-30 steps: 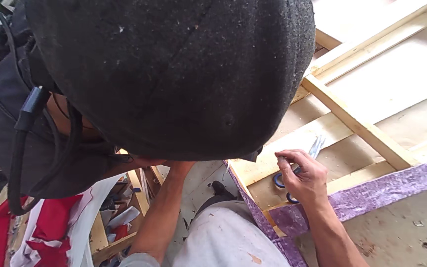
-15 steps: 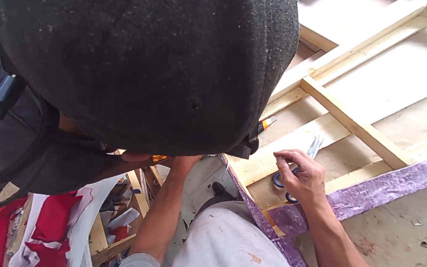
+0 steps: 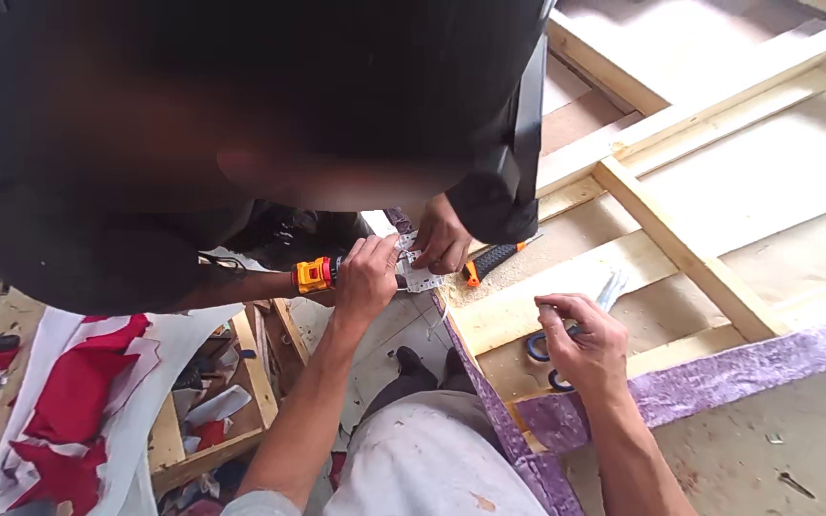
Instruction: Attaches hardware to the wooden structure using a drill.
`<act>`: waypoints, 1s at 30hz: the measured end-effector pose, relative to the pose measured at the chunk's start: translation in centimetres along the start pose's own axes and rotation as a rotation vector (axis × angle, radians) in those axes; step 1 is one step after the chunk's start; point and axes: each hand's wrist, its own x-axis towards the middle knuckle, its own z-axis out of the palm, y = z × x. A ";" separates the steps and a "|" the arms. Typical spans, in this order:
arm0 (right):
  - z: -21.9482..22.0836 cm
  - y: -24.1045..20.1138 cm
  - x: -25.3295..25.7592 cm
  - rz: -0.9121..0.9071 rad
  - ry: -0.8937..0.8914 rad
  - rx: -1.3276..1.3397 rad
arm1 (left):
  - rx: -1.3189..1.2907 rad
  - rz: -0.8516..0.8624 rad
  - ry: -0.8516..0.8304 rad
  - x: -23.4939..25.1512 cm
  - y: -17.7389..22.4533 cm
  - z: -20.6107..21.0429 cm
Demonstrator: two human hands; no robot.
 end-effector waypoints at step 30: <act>7.5 -10.5 -1.2 -0.046 -0.142 -0.567 | -0.497 -0.995 -0.904 -50.7 -22.3 3.0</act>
